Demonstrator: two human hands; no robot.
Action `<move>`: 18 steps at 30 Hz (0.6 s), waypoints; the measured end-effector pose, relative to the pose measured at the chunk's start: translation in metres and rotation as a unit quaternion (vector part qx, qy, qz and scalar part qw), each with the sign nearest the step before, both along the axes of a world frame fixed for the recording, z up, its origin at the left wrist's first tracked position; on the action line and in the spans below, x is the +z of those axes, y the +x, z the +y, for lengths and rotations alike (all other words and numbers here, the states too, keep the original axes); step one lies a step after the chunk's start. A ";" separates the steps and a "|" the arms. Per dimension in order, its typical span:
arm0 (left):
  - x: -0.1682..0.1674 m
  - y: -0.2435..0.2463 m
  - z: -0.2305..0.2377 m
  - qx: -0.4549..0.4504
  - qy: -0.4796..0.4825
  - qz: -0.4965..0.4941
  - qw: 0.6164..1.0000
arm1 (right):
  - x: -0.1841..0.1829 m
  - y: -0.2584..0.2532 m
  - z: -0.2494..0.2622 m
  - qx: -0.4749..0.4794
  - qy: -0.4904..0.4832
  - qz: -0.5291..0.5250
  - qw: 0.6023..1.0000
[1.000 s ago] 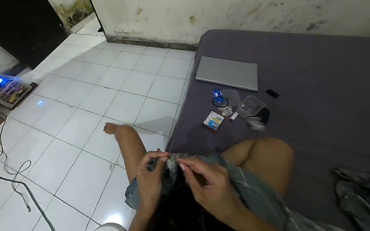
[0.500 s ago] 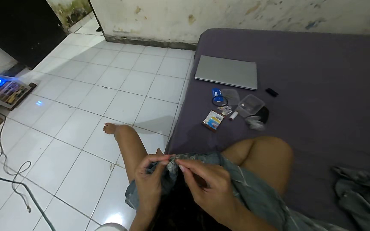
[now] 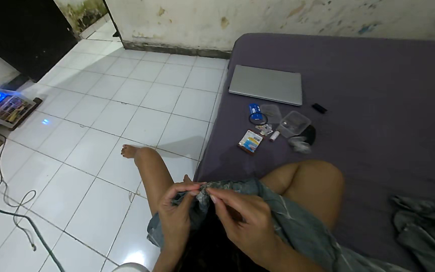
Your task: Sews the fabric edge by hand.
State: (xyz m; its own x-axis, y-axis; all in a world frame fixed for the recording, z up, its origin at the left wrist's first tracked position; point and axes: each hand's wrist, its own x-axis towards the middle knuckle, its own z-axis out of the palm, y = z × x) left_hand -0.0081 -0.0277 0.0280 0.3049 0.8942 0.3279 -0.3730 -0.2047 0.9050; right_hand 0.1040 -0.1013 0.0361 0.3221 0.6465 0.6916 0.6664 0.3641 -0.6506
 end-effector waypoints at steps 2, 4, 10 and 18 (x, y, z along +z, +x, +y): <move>0.000 0.000 0.000 -0.001 0.003 -0.003 1.000 | -0.001 -0.001 0.000 -0.001 0.002 0.006 1.000; 0.000 0.000 -0.001 0.001 0.009 0.004 1.000 | -0.001 -0.002 0.001 -0.002 0.005 0.013 1.000; -0.002 -0.001 -0.003 -0.001 0.051 0.013 0.999 | 0.000 -0.006 0.002 -0.001 0.001 0.022 1.000; -0.004 0.000 -0.007 -0.019 0.060 -0.022 0.998 | 0.002 -0.012 0.000 -0.010 0.003 0.030 0.999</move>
State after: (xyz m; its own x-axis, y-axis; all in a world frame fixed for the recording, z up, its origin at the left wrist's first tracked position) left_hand -0.0085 -0.0343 0.0244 0.3206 0.8354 0.4464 -0.4218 -0.2961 0.8570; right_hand 0.0924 -0.1008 0.0379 0.3762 0.6349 0.6748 0.6329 0.3558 -0.6877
